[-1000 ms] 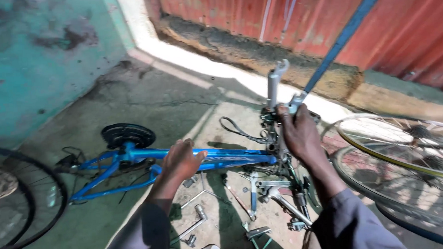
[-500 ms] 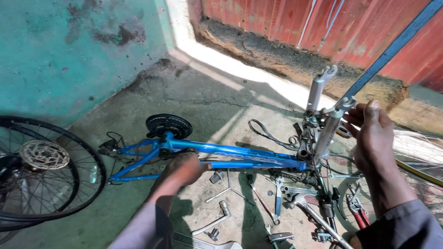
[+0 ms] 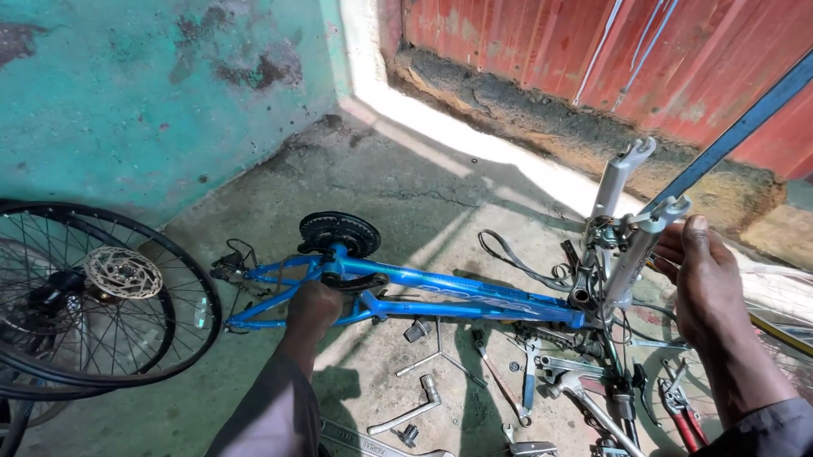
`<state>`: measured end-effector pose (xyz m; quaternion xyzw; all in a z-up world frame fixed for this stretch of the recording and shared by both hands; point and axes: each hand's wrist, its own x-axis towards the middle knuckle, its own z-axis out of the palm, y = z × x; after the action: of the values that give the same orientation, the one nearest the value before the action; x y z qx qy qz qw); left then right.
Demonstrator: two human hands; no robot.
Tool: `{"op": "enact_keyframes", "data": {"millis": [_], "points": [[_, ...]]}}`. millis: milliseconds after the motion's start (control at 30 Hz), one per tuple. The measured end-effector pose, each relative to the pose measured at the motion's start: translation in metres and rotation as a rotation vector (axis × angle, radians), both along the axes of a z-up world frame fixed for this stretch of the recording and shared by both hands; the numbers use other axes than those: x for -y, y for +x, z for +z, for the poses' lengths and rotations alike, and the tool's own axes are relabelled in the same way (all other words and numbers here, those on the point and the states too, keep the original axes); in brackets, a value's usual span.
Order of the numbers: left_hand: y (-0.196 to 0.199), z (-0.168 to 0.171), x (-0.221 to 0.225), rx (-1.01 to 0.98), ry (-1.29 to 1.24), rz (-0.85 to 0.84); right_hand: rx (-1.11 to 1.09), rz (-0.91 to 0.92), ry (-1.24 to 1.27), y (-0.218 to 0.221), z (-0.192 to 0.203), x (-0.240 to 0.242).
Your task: Repairing and assembling a bicycle, specifically focusing on the front fork and cable connections.
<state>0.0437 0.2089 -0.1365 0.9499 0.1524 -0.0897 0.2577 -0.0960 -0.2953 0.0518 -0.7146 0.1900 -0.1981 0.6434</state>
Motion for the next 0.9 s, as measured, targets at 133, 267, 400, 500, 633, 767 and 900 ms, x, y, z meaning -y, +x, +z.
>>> {"op": "enact_keyframes", "data": {"millis": [133,267,400,500,633,767,900], "points": [[0.012,-0.008,-0.003,0.125,-0.201,0.176,-0.186,-0.014,-0.047,-0.001,0.036,-0.036],[0.029,-0.023,-0.006,-0.009,-0.563,0.327,-0.203,0.014,-0.201,0.000,0.036,-0.045],[0.039,-0.027,0.005,-0.057,-0.888,0.550,-0.293,-0.008,-0.288,0.006,0.032,-0.044],[0.038,-0.028,0.013,-0.088,-0.957,0.600,-0.287,0.029,-0.329,0.012,0.030,-0.044],[0.048,-0.054,0.005,-0.067,-1.064,0.568,-0.339,-0.029,-0.312,0.021,0.022,-0.040],[0.044,-0.038,0.007,-0.107,-1.057,0.537,-0.215,-0.111,-0.071,0.024,0.020,-0.049],[0.050,-0.040,0.007,-0.122,-1.024,0.537,-0.066,-0.186,0.075,0.026,0.015,-0.052]]}}
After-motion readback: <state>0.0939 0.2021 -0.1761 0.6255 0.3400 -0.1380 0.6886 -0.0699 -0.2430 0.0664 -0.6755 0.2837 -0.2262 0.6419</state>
